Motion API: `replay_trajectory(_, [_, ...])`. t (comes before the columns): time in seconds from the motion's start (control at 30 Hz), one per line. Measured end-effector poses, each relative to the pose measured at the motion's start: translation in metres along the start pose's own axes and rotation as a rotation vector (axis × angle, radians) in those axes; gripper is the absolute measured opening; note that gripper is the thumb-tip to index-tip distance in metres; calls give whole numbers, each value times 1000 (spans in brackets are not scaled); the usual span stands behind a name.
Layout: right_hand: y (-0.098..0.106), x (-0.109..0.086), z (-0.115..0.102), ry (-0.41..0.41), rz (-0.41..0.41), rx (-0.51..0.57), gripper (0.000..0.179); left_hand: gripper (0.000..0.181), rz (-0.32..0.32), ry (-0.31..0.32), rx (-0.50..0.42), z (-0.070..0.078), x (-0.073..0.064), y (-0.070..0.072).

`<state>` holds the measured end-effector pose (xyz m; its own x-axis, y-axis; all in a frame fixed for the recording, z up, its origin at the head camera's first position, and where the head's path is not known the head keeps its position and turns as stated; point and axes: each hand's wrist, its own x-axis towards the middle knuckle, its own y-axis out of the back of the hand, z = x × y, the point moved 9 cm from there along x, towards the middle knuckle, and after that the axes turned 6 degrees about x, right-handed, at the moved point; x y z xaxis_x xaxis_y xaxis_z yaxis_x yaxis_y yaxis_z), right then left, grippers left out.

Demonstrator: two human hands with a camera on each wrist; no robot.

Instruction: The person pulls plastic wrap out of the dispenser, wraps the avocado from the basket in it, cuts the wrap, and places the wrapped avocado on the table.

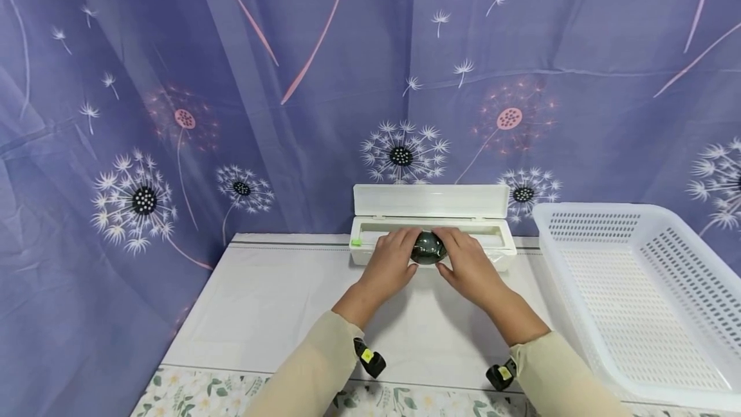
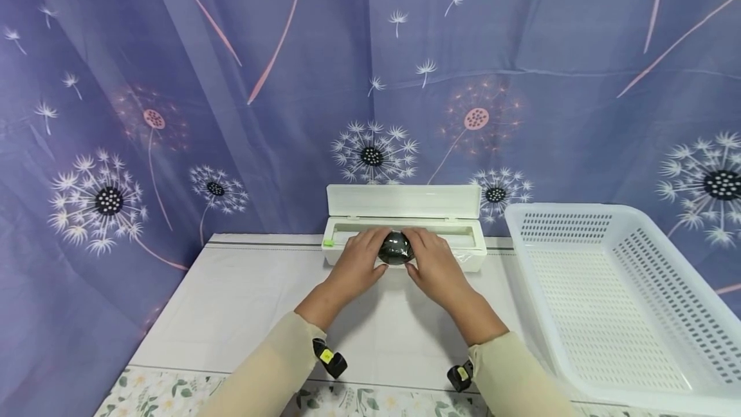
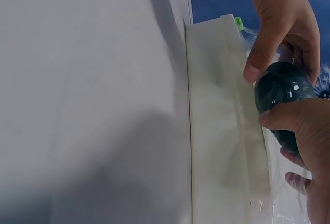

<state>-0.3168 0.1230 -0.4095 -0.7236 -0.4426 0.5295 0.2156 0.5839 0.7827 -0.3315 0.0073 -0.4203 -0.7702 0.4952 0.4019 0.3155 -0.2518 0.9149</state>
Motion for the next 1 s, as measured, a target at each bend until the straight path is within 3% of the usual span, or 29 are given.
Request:
replay_trajectory(0.2, [1,2,7,-17,-18,-9,70,72,4,9,-15,-5,3,-5])
replay_trajectory(0.4, [0,2,8,-1,-16,-11,70,71,55,-7,-48,-5,3,-4])
replay_trajectory(0.77, [14,5,7,23,69,-3,70,68,196,-15,-54,-1,6,10])
replay_trajectory(1.0, [20,9,4,49,103,22,71,69,241,0,-58,-1,7,20])
